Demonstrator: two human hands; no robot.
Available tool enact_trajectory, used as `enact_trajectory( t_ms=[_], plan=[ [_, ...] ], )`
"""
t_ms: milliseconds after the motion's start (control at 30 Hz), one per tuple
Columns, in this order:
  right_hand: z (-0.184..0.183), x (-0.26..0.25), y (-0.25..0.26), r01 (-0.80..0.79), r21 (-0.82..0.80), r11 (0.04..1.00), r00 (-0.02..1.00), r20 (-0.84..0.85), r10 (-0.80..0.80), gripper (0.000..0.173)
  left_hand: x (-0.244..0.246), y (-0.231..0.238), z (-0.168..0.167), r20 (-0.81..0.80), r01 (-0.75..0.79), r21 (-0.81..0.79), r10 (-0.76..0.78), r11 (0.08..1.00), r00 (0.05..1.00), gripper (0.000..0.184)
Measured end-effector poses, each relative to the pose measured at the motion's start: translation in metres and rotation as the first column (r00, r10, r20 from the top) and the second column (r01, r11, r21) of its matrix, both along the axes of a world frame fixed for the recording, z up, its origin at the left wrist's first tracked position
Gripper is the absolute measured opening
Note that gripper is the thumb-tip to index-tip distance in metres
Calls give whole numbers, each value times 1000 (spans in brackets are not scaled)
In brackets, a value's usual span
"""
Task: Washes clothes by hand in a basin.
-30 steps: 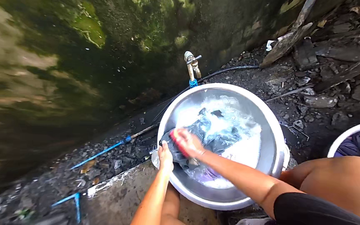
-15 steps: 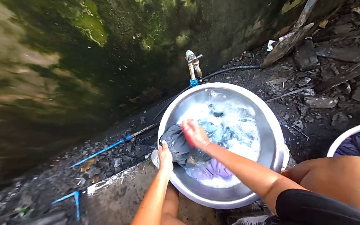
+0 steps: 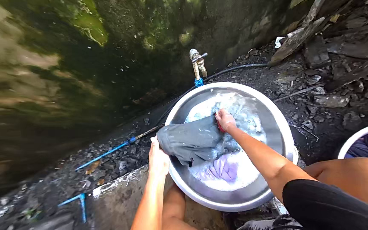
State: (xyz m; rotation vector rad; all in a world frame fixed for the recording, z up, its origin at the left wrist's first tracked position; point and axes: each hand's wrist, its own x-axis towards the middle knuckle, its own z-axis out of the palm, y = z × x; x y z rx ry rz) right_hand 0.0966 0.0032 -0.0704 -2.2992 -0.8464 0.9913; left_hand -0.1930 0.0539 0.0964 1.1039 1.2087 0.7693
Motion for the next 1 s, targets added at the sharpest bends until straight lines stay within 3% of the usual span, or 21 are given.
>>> enact_trajectory(
  t_ms=[67,133,200,267,333,467,533,600,667,733,800,867,933,1000],
  plan=[
    [26,-39,1,122,267,956,989,-113,-95,45,-11,4,-40,-244,139,-6,-136,990,960,49],
    [55,-103,-2,85,453,888,967,-251,36,49,-3,-1,-64,-397,119,-76,-139,990,907,44],
    [64,-161,-17,-90,512,854,933,-257,252,54,12,-7,-62,-436,-5,-88,-34,996,899,45],
    [45,-183,-28,-285,387,877,911,-175,374,57,24,-14,-48,-465,-93,-62,54,994,884,48],
    [16,-161,-27,-373,185,909,905,-146,400,58,29,-19,-29,-462,-78,-43,49,996,885,50],
    [-39,-80,-51,-294,150,944,955,15,295,56,12,-21,1,-395,-108,35,113,994,912,48],
    [-34,-39,-55,-192,16,981,978,84,190,55,4,-14,11,-334,-168,34,170,985,927,48],
    [-15,-25,-51,-71,-85,994,997,18,72,54,1,-16,0,-328,-189,16,183,982,927,48],
    [12,-48,-39,-14,52,999,997,-75,18,54,5,-16,-21,-388,-153,16,148,988,910,49],
    [45,-106,-28,-93,277,956,979,-148,137,56,12,-20,-37,-453,-98,-21,78,995,888,51],
    [64,-165,-30,-218,386,896,935,-182,306,57,18,-26,-47,-472,-77,-39,49,996,880,50],
    [50,-185,-34,-316,325,891,902,-189,389,58,21,-27,-43,-468,-123,-53,84,991,880,49],
    [16,-158,-33,-400,156,903,897,-137,421,59,25,-29,-25,-455,-92,-72,50,993,889,51],
    [-14,-109,-38,-390,105,915,916,-62,397,56,29,-35,0,-411,-45,-50,20,998,912,49]
  ],
)
